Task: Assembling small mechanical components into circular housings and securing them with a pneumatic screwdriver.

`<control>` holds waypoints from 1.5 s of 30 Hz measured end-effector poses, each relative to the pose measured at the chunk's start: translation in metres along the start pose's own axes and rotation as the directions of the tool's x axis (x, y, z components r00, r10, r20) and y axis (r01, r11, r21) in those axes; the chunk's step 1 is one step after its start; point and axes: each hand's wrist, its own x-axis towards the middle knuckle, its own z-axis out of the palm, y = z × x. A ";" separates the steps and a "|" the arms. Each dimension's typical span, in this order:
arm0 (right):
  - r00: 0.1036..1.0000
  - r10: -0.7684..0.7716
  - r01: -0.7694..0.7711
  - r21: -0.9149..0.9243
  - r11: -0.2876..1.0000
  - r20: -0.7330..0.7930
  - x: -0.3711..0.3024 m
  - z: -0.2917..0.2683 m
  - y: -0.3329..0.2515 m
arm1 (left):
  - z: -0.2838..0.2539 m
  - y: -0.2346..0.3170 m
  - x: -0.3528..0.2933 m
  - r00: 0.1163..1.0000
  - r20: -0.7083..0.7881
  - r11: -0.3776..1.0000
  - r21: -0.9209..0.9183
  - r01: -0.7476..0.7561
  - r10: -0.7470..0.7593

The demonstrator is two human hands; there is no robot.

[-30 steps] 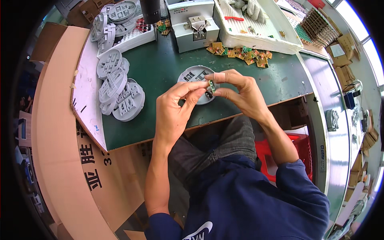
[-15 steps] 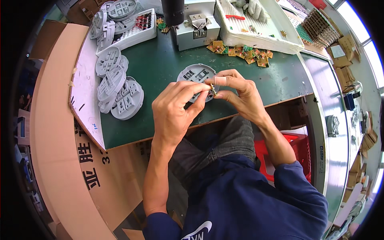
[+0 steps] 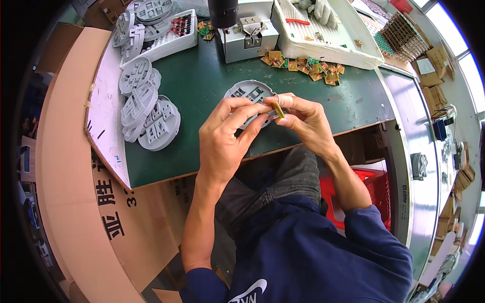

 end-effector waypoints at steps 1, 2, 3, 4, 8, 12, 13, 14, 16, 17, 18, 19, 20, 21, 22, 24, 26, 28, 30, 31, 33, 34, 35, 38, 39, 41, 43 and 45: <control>1.000 -0.006 0.006 0.007 1.000 0.004 0.000 -0.001 0.001 | 0.000 0.000 0.000 1.000 -0.002 1.000 0.000 0.001 -0.001; 1.000 -0.011 0.011 0.014 1.000 0.009 -0.001 -0.001 0.002 | -0.001 0.001 0.000 1.000 0.011 0.999 0.039 -0.022 0.021; 1.000 -0.010 0.010 0.013 1.000 0.011 -0.001 -0.002 0.003 | -0.002 0.002 0.000 0.999 0.026 0.996 0.078 -0.045 0.043; 1.000 -0.017 0.017 0.025 1.000 0.013 -0.001 -0.002 0.003 | -0.002 0.003 0.000 0.999 0.023 0.996 0.078 -0.043 0.041; 0.999 -0.025 0.023 0.080 0.997 0.020 0.000 -0.004 0.007 | -0.002 0.005 0.001 0.998 0.027 0.991 0.120 -0.061 0.058; 1.000 -0.008 0.007 0.056 0.998 0.027 0.002 -0.008 0.001 | 0.001 0.005 0.003 1.000 0.023 1.000 0.002 -0.014 0.014; 1.000 0.002 -0.003 -0.038 0.999 -0.023 0.005 -0.008 -0.003 | 0.000 0.005 0.002 1.000 0.022 1.000 0.003 -0.014 0.014; 0.997 0.007 -0.016 -0.131 0.991 -0.073 0.008 -0.008 -0.007 | 0.000 0.005 0.001 0.999 -0.026 0.999 -0.028 0.036 -0.037; 0.993 -0.110 0.058 -0.597 0.800 -0.050 0.021 -0.015 -0.015 | -0.009 -0.007 -0.005 0.996 0.017 0.995 0.038 0.090 -0.091; 0.988 -0.151 0.104 -0.777 0.621 0.012 0.029 -0.016 -0.021 | -0.008 -0.010 -0.009 0.995 0.020 0.995 0.040 0.094 -0.094; 0.985 -0.168 0.136 -0.800 0.585 0.045 0.037 -0.017 -0.019 | -0.007 -0.011 -0.011 0.993 -0.010 0.982 0.151 0.114 -0.114; 0.984 -0.170 0.135 -0.802 0.582 0.042 0.044 -0.019 -0.017 | -0.005 -0.009 -0.010 0.991 -0.043 0.957 0.260 0.130 -0.123; 0.973 -0.196 0.213 -0.819 0.533 0.125 0.051 -0.022 -0.012 | -0.001 -0.013 -0.011 0.981 0.050 0.937 0.306 0.166 -0.190; 0.953 -0.215 0.294 -0.825 0.483 0.213 0.058 -0.021 -0.007 | 0.004 -0.015 -0.013 0.981 0.047 0.937 0.308 0.167 -0.190; 0.940 -0.216 0.337 -0.822 0.460 0.265 0.064 -0.020 -0.002 | 0.013 -0.015 -0.014 0.985 0.033 0.899 0.415 0.139 -0.167; 0.934 -0.202 0.356 -0.827 0.434 0.296 0.075 -0.017 0.005 | 0.024 -0.017 -0.015 0.985 0.028 0.833 0.538 0.129 -0.171; 0.928 -0.185 0.372 -0.833 0.410 0.323 0.083 -0.014 0.011 | 0.027 -0.024 -0.015 0.976 0.039 0.826 0.541 0.159 -0.214; 0.901 -0.195 0.434 -0.823 0.366 0.389 0.087 -0.012 0.015 | 0.027 -0.029 -0.016 0.966 0.056 0.820 0.543 0.184 -0.254; 0.905 -0.179 0.425 -0.826 0.370 0.386 0.089 -0.009 0.017 | 0.022 -0.034 -0.017 0.981 0.043 0.876 0.458 0.151 -0.191; 0.908 -0.164 0.419 -0.828 0.372 0.385 0.090 -0.008 0.018 | 0.020 -0.035 -0.017 0.980 0.045 0.875 0.460 0.151 -0.193; 0.909 -0.153 0.416 -0.838 0.353 0.387 0.090 -0.006 0.019 | 0.016 -0.033 -0.016 0.979 0.078 0.908 0.393 0.144 -0.189; 0.910 -0.142 0.415 -0.848 0.331 0.390 0.090 -0.006 0.019 | 0.013 -0.033 -0.015 0.978 0.079 0.907 0.395 0.145 -0.191; 0.910 -0.142 0.414 -0.847 0.334 0.389 0.090 -0.005 0.019 | 0.011 -0.032 -0.014 0.974 0.095 0.913 0.376 0.156 -0.206; 0.918 -0.116 0.396 -0.851 0.346 0.380 0.091 -0.006 0.016 | 0.005 -0.029 -0.011 0.963 0.131 0.920 0.351 0.176 -0.235; 0.920 -0.128 0.392 -0.847 0.360 0.371 0.091 -0.005 0.014 | 0.003 -0.029 -0.011 0.957 0.147 0.919 0.346 0.188 -0.252; 0.922 -0.139 0.388 -0.843 0.374 0.362 0.090 -0.005 0.012 | 0.000 -0.031 -0.011 0.956 0.161 0.922 0.344 0.179 -0.246; 0.937 -0.136 0.345 -0.805 0.482 0.321 0.086 -0.007 0.010 | -0.002 -0.033 -0.011 0.955 0.173 0.924 0.341 0.171 -0.241; 0.927 -0.163 0.375 -0.799 0.471 0.338 0.085 -0.008 0.012 | -0.002 -0.036 -0.012 0.962 0.174 0.935 0.323 0.145 -0.209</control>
